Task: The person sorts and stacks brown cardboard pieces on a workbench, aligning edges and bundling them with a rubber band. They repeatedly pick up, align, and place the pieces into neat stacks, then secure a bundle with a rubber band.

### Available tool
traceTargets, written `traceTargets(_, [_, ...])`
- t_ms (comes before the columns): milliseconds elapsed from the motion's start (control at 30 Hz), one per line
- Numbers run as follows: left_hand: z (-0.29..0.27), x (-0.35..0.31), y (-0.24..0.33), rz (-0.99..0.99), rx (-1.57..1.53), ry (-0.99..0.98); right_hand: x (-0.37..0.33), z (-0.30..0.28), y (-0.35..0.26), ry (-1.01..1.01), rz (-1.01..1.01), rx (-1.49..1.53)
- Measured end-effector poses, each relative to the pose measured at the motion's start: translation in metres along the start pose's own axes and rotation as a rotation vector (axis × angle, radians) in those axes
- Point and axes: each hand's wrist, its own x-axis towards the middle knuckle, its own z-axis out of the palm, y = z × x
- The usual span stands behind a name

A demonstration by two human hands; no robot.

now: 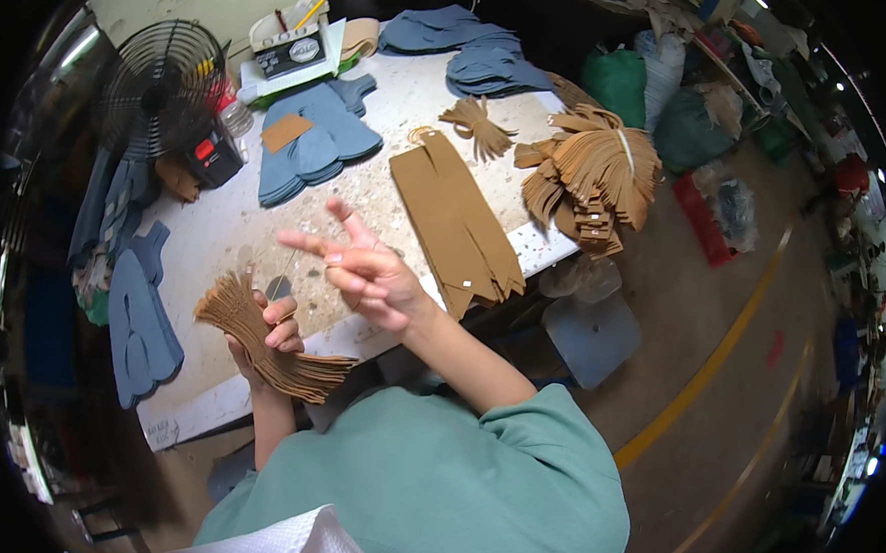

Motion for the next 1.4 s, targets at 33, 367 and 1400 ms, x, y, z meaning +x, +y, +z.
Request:
traceTargets(33, [0.004, 0.0, 0.0, 0.011, 0.146, 0.04, 0.002, -0.003, 0.0, -0.013, -0.015, -0.058])
traceTargets(367, [0.017, 0.012, -0.011, -0.045, 0.565, 0.228, 0.017, 0.001, 0.0, -0.193, -0.347, -1.209])
traceTargets(1400, [0.048, 0.019, 0.028, 0.047, 1.181, 0.166, 0.006, 0.027, 0.009, -0.265, -0.326, -1.623])
